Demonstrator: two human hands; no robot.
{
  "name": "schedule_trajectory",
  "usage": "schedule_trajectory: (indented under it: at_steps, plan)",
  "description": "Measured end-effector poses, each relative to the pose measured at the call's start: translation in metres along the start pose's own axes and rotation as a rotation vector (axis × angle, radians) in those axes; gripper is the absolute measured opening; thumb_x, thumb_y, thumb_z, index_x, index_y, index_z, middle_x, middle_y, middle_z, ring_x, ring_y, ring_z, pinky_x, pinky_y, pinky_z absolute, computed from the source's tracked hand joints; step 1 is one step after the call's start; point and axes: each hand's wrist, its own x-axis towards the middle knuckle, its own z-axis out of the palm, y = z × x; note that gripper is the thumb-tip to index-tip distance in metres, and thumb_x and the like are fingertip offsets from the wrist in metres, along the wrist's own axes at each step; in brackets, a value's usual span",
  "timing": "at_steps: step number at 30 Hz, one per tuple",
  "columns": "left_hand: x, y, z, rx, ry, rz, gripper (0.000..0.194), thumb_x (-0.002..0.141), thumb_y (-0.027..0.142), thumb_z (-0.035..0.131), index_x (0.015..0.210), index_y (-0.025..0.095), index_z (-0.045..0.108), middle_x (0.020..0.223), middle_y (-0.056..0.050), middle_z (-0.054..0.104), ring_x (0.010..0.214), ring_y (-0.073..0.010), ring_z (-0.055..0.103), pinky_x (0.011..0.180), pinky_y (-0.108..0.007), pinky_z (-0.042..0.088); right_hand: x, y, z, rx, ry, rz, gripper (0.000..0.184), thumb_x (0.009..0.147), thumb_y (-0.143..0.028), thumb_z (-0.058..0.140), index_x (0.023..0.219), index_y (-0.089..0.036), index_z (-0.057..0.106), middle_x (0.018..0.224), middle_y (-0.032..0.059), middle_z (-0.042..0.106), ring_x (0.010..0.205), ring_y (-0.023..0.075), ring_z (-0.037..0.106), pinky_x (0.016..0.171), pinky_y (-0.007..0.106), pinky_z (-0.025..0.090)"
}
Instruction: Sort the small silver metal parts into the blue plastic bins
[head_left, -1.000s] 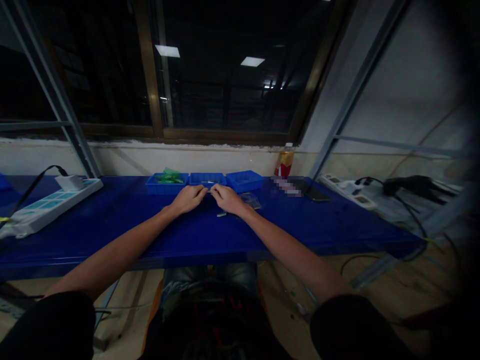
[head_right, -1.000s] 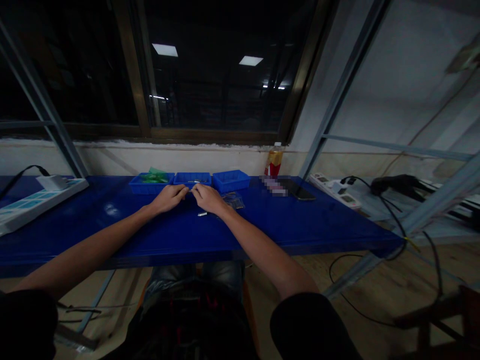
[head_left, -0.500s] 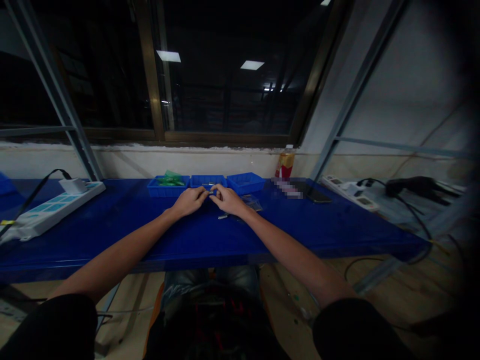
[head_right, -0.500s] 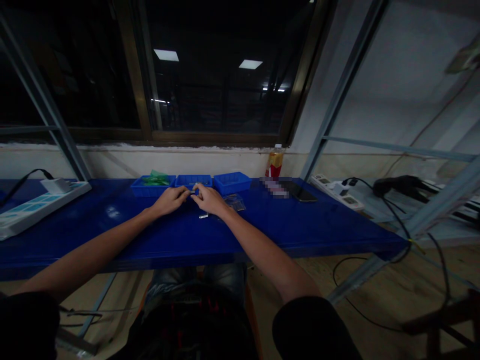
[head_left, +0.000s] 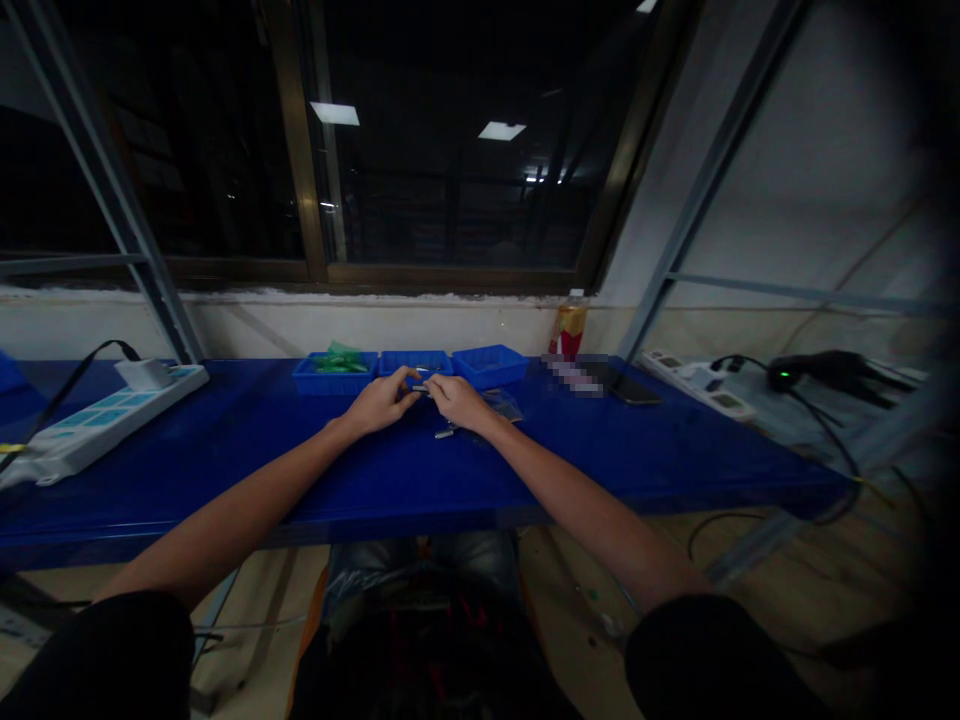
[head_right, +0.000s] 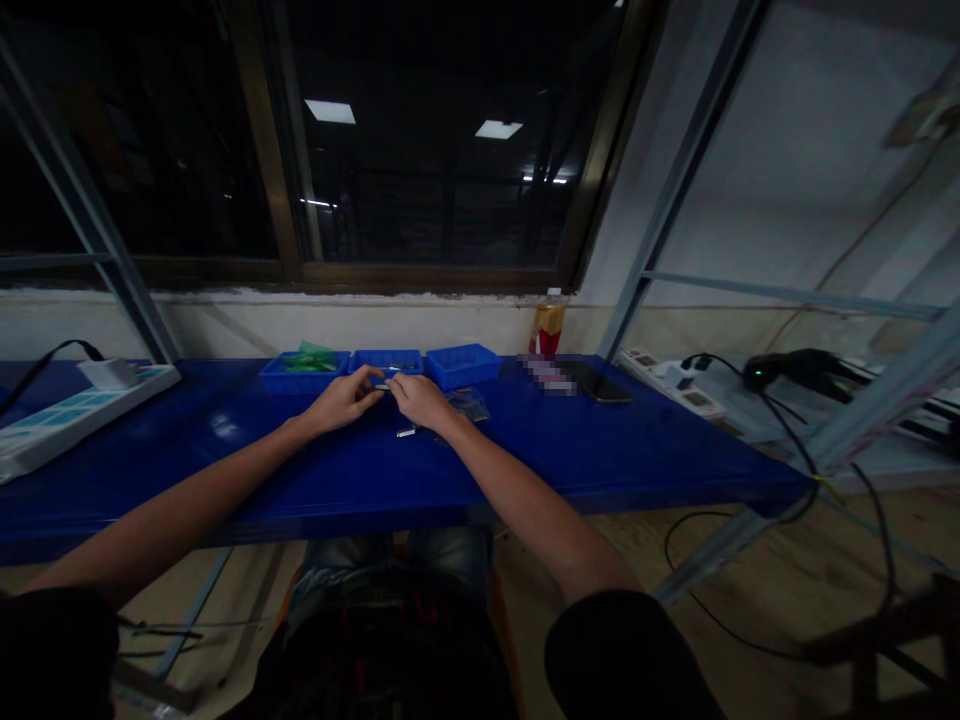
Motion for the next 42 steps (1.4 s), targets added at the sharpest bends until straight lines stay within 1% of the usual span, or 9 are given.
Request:
schedule_trajectory:
  at_steps: [7,9,13,20,26,31,34,36,42]
  plan:
    - [0.0003,-0.0010,-0.0004,0.082,0.008,0.002,0.024,0.088,0.035,0.039,0.098,0.019,0.054,0.071,-0.001,0.062,0.061,-0.0147,0.057,0.057,-0.023,0.037,-0.0012,-0.0020,0.0002,0.032,-0.042,0.014,0.026,0.089,-0.030,0.040,0.079,-0.015,0.058,0.065,0.0018,0.059,0.058,0.0099,0.049,0.054,0.022,0.028]
    - [0.0008,-0.0019,-0.0008,0.097,0.004,-0.018,0.027,0.090,0.035,0.035,0.090,0.019,0.055,0.069,-0.002,0.062,0.062,-0.0149,0.057,0.058,-0.023,0.038,-0.0018,-0.0017,0.0007,0.071,-0.040,0.014,0.020,0.085,-0.031,0.047,0.089,-0.015,0.058,0.061,-0.0011,0.056,0.055,0.0091,0.047,0.053,0.021,0.028]
    - [0.0015,-0.0042,0.0003,0.090,-0.019,-0.048,0.037,0.092,0.035,0.027,0.075,0.017,0.055,0.068,-0.003,0.062,0.062,-0.0142,0.057,0.059,-0.023,0.038,-0.0025,-0.0011,0.0013,0.109,-0.018,-0.007,0.024,0.080,-0.026,0.055,0.101,-0.016,0.054,0.057,-0.0056,0.049,0.053,0.0083,0.045,0.052,0.020,0.028]
    - [0.0009,-0.0041,0.0015,0.067,-0.088,-0.049,0.043,0.092,0.041,0.024,0.074,0.017,0.056,0.065,-0.003,0.060,0.061,-0.0150,0.057,0.059,-0.024,0.037,-0.0025,-0.0024,0.0004,0.073,-0.029,-0.018,0.016,0.085,-0.028,0.047,0.086,-0.016,0.058,0.065,0.0000,0.058,0.059,0.0097,0.049,0.056,0.021,0.030]
    - [-0.0001,-0.0032,0.0035,0.019,-0.061,-0.004,0.028,0.086,0.040,0.042,0.106,0.020,0.047,0.067,0.001,0.058,0.058,-0.0145,0.055,0.053,-0.022,0.035,-0.0012,-0.0015,0.0001,0.007,-0.048,0.016,0.032,0.091,-0.028,0.034,0.072,-0.015,0.057,0.066,0.0036,0.060,0.060,0.0110,0.051,0.056,0.023,0.029]
    - [-0.0004,0.0006,0.0017,0.095,-0.042,-0.033,0.023,0.089,0.039,0.036,0.097,0.021,0.049,0.065,0.001,0.056,0.059,-0.0155,0.055,0.055,-0.023,0.035,-0.0019,-0.0023,0.0002,0.044,-0.045,0.010,0.031,0.090,-0.031,0.035,0.073,-0.015,0.056,0.059,0.0002,0.054,0.055,0.0097,0.047,0.054,0.023,0.026]
    - [-0.0003,0.0015,-0.0001,0.098,-0.039,-0.062,0.026,0.091,0.038,0.030,0.090,0.021,0.050,0.069,-0.001,0.059,0.064,-0.0159,0.057,0.059,-0.024,0.037,-0.0031,-0.0031,0.0003,0.111,-0.044,0.019,0.019,0.085,-0.032,0.046,0.091,-0.016,0.056,0.055,-0.0049,0.048,0.052,0.0086,0.044,0.051,0.021,0.025]
    - [0.0001,0.0007,-0.0004,0.082,-0.045,-0.068,0.029,0.092,0.037,0.027,0.085,0.020,0.050,0.070,-0.002,0.060,0.066,-0.0156,0.058,0.060,-0.024,0.038,-0.0037,-0.0035,0.0005,0.139,-0.032,0.016,0.023,0.080,-0.029,0.053,0.101,-0.018,0.052,0.055,-0.0071,0.047,0.051,0.0081,0.043,0.051,0.020,0.025]
    - [0.0011,-0.0013,-0.0002,0.074,-0.077,-0.052,0.041,0.092,0.040,0.024,0.074,0.018,0.053,0.067,-0.003,0.061,0.064,-0.0152,0.058,0.060,-0.024,0.038,-0.0036,-0.0042,0.0005,0.123,-0.031,0.001,0.013,0.082,-0.026,0.050,0.092,-0.018,0.054,0.056,-0.0054,0.049,0.053,0.0086,0.045,0.052,0.020,0.028]
